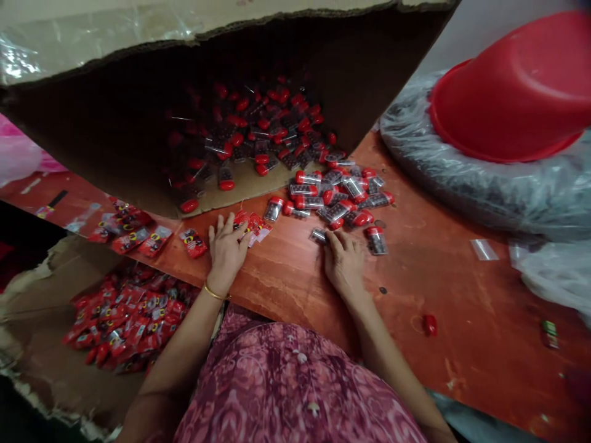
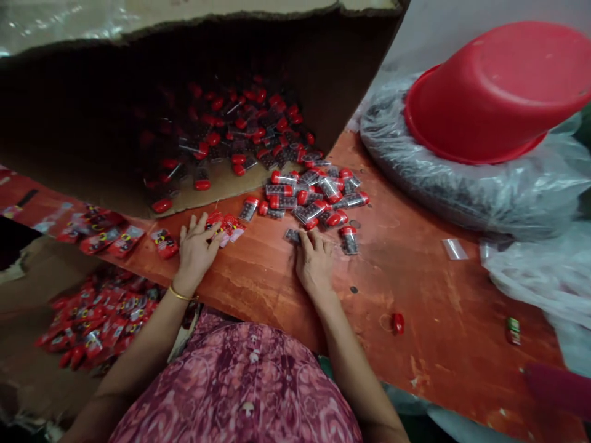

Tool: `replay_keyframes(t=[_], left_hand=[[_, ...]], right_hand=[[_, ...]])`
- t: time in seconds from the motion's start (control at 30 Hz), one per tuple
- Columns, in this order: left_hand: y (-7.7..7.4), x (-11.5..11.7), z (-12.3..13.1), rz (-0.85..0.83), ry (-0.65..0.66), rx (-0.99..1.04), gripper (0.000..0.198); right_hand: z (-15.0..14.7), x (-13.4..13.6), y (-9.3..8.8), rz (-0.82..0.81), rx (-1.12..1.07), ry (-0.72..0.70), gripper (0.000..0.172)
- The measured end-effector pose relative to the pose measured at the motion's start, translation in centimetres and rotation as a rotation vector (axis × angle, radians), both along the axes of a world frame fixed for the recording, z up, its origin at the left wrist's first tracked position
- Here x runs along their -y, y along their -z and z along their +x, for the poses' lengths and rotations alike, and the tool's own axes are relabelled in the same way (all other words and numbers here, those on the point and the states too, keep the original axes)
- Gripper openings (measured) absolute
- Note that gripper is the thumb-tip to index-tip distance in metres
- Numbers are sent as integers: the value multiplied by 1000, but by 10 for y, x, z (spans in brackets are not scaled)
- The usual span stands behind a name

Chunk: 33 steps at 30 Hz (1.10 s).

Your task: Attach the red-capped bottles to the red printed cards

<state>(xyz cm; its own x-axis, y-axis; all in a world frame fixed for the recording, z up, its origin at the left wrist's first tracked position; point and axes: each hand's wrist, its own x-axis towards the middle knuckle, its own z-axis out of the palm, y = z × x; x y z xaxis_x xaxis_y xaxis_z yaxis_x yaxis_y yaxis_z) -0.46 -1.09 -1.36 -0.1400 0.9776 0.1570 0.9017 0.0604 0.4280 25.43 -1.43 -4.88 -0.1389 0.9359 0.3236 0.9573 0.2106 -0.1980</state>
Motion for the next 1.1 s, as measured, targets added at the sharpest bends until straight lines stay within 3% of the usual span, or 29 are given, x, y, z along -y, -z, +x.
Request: replay_keyframes(t=[0.13,0.27,0.37,0.43,0.53,0.6,0.67,0.83,0.9,1.0,1.1], left_hand=[[4,0,1,-1,18,-26,27],[4,4,12,91,-4,62,26],[-1,9,31,173,13,174,26],[-5,13,46,214,72,237,25],[-9,18,64,237,147,338,23],[-10,22,70,207,110,470,29],[-10,24,71,71,18,681,41],[-15,26,72,-660,-53,1276,55],[-18,26,74,-672,-90,1397,52],[-20,27,78,-531,-157,1533,42],[-21,29,82,-560,-213,1714,39]], right_hand=[[0,12,0,33,-57,15,35],[-15,19,-13,34,-202,39,36],[-40,22,-26,-70,-582,-88,32],[-59,22,-33,-260,-925,-147,34],[-77,16,-36,-503,-1318,-124,38],[-77,12,-35,-515,-1420,-71,37],[-73,10,-33,-435,-1404,-23,37],[-63,17,-31,-201,-1140,-11,37],[-63,20,-31,-146,-1044,-30,35],[-64,20,-30,-104,-972,-61,34],[-63,18,-28,-76,-985,-63,31]])
